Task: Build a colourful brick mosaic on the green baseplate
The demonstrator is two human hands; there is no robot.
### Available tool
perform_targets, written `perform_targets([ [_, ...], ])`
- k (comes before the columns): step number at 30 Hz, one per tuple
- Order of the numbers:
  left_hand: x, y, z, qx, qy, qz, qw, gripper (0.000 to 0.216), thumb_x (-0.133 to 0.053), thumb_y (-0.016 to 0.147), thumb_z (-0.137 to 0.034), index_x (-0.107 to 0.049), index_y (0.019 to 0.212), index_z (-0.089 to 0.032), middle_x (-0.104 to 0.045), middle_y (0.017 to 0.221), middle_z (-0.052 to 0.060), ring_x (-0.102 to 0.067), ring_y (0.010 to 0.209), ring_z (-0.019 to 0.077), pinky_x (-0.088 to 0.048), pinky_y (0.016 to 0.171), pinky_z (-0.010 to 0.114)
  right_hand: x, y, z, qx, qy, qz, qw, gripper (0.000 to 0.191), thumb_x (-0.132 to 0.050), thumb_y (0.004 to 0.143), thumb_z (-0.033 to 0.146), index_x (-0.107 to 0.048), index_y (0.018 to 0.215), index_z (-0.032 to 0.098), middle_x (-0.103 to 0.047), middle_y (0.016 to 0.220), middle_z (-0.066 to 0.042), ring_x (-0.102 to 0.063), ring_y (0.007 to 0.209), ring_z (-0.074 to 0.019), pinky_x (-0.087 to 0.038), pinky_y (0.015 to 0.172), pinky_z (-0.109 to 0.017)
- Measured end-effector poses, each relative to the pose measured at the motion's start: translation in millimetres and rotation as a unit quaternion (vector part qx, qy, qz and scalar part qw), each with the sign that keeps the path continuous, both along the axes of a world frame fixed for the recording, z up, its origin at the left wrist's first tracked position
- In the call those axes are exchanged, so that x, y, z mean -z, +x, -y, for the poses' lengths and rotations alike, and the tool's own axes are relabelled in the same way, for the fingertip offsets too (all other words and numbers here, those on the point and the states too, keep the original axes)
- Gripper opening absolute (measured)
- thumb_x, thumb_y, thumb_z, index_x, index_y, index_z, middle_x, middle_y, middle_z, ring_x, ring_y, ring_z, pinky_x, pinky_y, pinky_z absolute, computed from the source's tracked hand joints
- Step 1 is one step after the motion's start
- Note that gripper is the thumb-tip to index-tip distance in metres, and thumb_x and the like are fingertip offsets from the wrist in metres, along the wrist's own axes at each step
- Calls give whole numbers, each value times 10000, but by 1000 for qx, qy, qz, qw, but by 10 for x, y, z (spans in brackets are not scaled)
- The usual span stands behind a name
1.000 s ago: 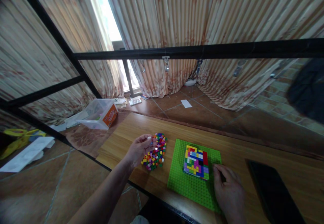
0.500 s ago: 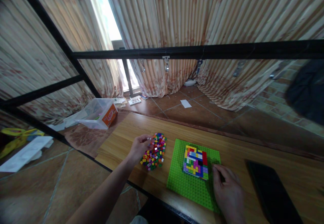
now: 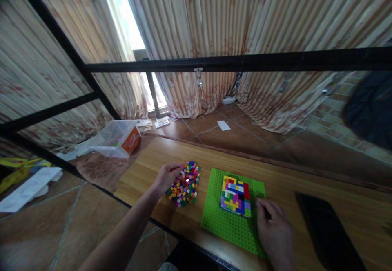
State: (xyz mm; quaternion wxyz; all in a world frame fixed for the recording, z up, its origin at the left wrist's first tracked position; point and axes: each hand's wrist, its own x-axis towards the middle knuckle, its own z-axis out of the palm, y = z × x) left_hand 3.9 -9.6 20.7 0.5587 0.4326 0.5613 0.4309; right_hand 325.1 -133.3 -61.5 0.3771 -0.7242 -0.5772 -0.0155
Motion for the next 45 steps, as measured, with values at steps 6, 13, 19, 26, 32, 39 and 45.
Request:
perform_targets([
  [6,-111,-4,79,-22,-10,113,993,295,-757,689,-389,-660,698,-111,-602,575,-8,-511,475,50,-390,473,151,27,-13,-21,1,18,0,1000,497,-390,896,594,-670,886,184,-694,957,-114,-636,894,-255,-490,835,-387],
  [13,-242,121,187,14,-67,231,970,235,-748,744,-308,-695,790,-85,-693,734,87,-653,692,120,-527,717,215,-12,-45,-19,-5,15,-29,999,418,-422,905,534,-671,905,199,-693,946,-93,-633,895,-243,-486,843,-385],
  [19,-285,359,297,54,-46,202,977,191,-751,691,-172,-693,856,-94,-706,819,84,-675,774,144,-528,775,239,-48,-97,-32,-5,19,-59,998,360,-442,911,481,-666,901,199,-683,927,-89,-625,896,-233,-481,848,-382],
  [26,-185,807,359,146,17,56,988,57,-618,748,-219,-596,761,-168,-627,667,-9,-617,555,122,-465,506,215,-101,-142,-28,-2,24,-73,997,318,-458,913,440,-675,882,209,-686,922,-78,-620,899,-224,-484,845,-372],
  [32,-117,976,286,166,57,-43,984,90,-563,769,-217,-624,716,-179,-588,619,-16,-584,535,123,-403,474,206,-108,-152,-27,0,27,-77,997,317,-459,915,439,-679,891,213,-689,937,-75,-623,903,-222,-489,848,-371],
  [39,-82,1016,260,172,163,-154,959,250,-542,779,-112,-733,902,-216,-649,701,26,-585,619,156,-439,658,254,-131,-167,-20,5,20,-86,996,314,-455,922,425,-678,891,207,-685,943,-75,-617,916,-220,-485,860,-373],
  [45,-119,1113,193,191,195,-232,934,181,-548,792,-124,-693,824,-228,-632,665,34,-587,646,185,-427,710,271,-151,-169,-17,1,24,-91,996,314,-460,917,428,-685,891,211,-690,941,-76,-624,913,-220,-487,859,-373],
])
